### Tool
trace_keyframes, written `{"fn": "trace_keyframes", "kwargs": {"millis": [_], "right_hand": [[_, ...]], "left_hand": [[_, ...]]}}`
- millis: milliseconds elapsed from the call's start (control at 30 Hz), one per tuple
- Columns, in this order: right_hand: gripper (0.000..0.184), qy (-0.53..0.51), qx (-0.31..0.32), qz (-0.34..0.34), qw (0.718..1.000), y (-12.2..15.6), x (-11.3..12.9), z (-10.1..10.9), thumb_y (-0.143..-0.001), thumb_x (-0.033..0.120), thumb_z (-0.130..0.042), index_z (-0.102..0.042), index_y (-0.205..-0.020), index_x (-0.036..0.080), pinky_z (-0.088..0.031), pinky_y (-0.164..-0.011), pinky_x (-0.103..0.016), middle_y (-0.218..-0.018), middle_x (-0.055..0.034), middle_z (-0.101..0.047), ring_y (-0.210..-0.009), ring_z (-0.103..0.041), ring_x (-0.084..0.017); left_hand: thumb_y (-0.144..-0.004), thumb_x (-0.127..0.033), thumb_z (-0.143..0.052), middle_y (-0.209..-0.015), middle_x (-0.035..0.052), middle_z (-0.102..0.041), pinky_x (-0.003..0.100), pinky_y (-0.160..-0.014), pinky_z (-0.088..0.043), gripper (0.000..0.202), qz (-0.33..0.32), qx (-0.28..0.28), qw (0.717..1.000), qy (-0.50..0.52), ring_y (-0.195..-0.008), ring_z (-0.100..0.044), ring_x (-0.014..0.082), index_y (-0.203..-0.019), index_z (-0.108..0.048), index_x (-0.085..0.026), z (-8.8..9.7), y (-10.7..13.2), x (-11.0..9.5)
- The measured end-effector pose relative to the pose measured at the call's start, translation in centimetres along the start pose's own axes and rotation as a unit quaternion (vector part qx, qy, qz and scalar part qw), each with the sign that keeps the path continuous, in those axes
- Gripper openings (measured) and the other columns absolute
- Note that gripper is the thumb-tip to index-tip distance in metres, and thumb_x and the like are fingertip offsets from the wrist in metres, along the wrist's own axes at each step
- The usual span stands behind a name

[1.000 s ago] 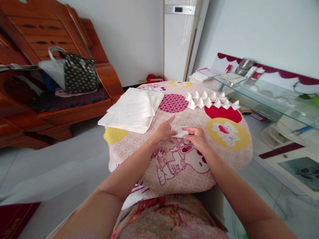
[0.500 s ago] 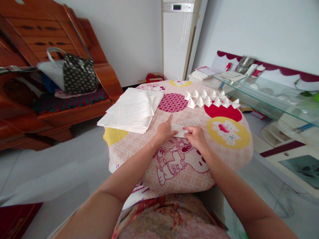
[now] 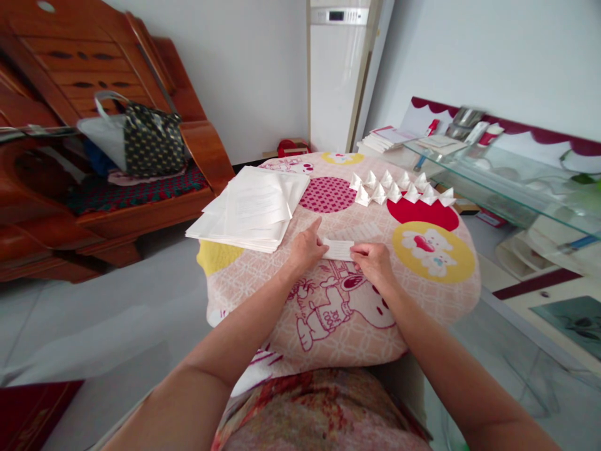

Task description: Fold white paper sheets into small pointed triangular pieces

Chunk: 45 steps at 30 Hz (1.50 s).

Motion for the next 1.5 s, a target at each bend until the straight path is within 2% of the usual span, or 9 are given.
{"fn": "trace_keyframes", "kwargs": {"millis": [133, 300, 467, 967, 1267, 1500], "right_hand": [[0.023, 0.046, 0.009, 0.021, 0.999, -0.1, 0.3, -0.2, -0.079, 0.017, -0.065, -0.084, -0.092, 0.016, -0.05, -0.054, -0.026, -0.07, -0.0033, -0.077, -0.052, -0.067, -0.017], [0.021, 0.108, 0.02, 0.054, 0.993, -0.1, 1.1, -0.4, -0.08, 0.017, -0.065, -0.085, -0.085, 0.017, -0.046, -0.054, -0.025, -0.063, -0.0033, -0.072, -0.056, -0.065, -0.018], [0.021, 0.123, 0.023, 0.06, 0.99, -0.1, 1.4, -0.4, -0.08, 0.017, -0.064, -0.085, -0.082, 0.018, -0.045, -0.054, -0.025, -0.058, -0.0026, -0.069, -0.057, -0.065, -0.019], [0.022, 0.1, 0.013, 0.051, 0.994, -0.4, 0.5, -0.4, -0.078, 0.016, -0.066, -0.086, -0.088, 0.018, -0.051, -0.056, -0.026, -0.068, -0.0045, -0.075, -0.064, -0.071, -0.021], [0.025, 0.133, 0.021, 0.035, 0.99, -0.6, 0.5, -0.6, -0.081, 0.016, -0.065, -0.086, -0.096, 0.016, -0.053, -0.06, -0.026, -0.071, -0.0057, -0.077, -0.065, -0.073, -0.022], [0.029, 0.179, 0.032, 0.016, 0.983, -0.6, 0.8, -0.8, -0.084, 0.017, -0.064, -0.085, -0.103, 0.013, -0.055, -0.064, -0.027, -0.072, -0.0065, -0.078, -0.068, -0.074, -0.022]], "left_hand": [[-0.081, -0.011, -0.07, -0.077, -0.0007, -0.074, 0.026, -0.078, -0.051, 0.087, -0.006, -0.004, 1.0, -0.002, -0.075, -0.068, 0.0152, -0.161, -0.035, -0.01, -0.1, 0.0, 0.1], [-0.079, -0.008, -0.068, -0.076, -0.0001, -0.074, 0.026, -0.078, -0.052, 0.086, -0.003, 0.0, 1.0, 0.0, -0.074, -0.068, 0.0158, -0.159, -0.037, -0.008, 0.0, 0.1, -0.1], [-0.077, -0.007, -0.067, -0.075, -0.0004, -0.074, 0.026, -0.079, -0.053, 0.085, -0.007, 0.005, 1.0, -0.01, -0.075, -0.069, 0.0162, -0.158, -0.042, -0.009, 0.1, 0.1, -0.4], [-0.079, -0.009, -0.068, -0.076, 0.0008, -0.074, 0.026, -0.081, -0.053, 0.083, 0.005, 0.003, 1.0, -0.01, -0.076, -0.069, 0.0167, -0.157, -0.042, -0.008, 0.0, 0.1, -0.1], [-0.08, -0.009, -0.067, -0.082, 0.0023, -0.075, 0.027, -0.082, -0.053, 0.082, 0.009, 0.003, 1.0, -0.021, -0.079, -0.069, 0.0169, -0.158, -0.042, -0.01, -0.1, -0.1, -0.1], [-0.081, -0.009, -0.066, -0.09, 0.0055, -0.077, 0.029, -0.087, -0.053, 0.081, 0.012, 0.0, 0.999, -0.048, -0.088, -0.071, 0.0191, -0.158, -0.042, -0.01, -0.3, -0.2, 0.0]]}}
Point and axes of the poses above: each hand's wrist, its own y-axis away from the middle knuckle, its own z-axis out of the back of the hand, x = y × z, the point moved 9 cm from there along -y, towards the middle knuckle
